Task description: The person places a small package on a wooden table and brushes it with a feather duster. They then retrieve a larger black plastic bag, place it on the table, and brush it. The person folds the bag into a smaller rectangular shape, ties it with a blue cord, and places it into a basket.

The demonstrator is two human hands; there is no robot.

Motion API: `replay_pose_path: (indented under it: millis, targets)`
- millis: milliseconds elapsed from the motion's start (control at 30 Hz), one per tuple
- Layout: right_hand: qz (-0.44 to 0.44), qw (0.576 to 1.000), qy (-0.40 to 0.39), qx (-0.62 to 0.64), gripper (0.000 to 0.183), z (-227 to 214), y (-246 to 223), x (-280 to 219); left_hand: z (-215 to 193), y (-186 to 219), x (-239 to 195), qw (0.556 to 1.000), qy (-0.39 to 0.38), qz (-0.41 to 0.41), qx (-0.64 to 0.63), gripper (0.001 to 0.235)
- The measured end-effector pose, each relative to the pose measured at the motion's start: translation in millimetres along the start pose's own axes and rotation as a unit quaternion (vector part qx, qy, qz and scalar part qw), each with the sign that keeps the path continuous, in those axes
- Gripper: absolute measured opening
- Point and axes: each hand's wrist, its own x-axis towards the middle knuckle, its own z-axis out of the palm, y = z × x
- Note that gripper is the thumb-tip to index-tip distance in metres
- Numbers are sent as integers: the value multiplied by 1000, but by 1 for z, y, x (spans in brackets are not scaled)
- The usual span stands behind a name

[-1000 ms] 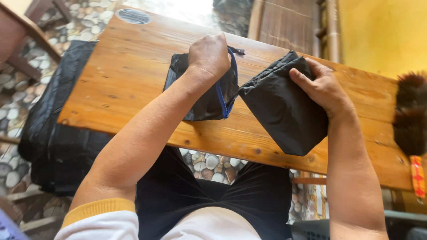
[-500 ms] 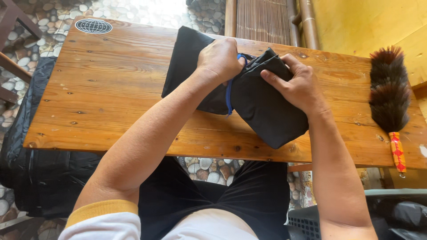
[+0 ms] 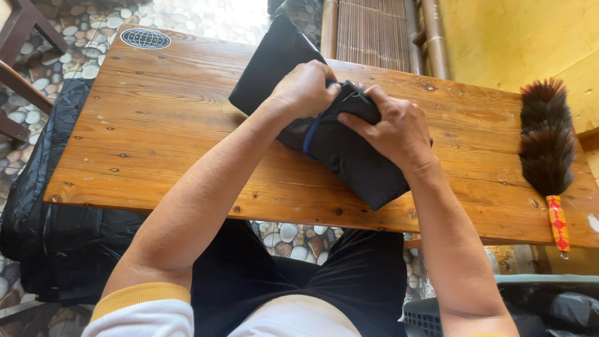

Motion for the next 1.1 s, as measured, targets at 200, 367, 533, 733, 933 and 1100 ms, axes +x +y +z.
replay_pose_path:
  millis: [200, 367, 533, 733, 933, 1100]
  targets:
    - [-5, 1000, -24, 6, 54, -10, -1, 4, 17, -31, 21, 981, 146, 126, 9, 26]
    - [45, 985, 24, 163, 42, -38, 40, 4, 4, -41, -18, 850, 385, 335, -133, 13]
    - [87, 979, 12, 184, 34, -42, 52, -4, 41, -84, -86, 912, 335, 169, -165, 24]
    - [132, 965, -30, 225, 37, 4, 74, 2, 89, -141, -135, 965, 204, 24, 165, 39]
    - [137, 960, -19, 243, 41, 4, 77, 4, 48, -91, -156, 930, 242, 130, 243, 53]
    - [131, 963, -32, 231, 44, 6, 71, 4, 57, -63, -80, 899, 296, 228, 229, 58]
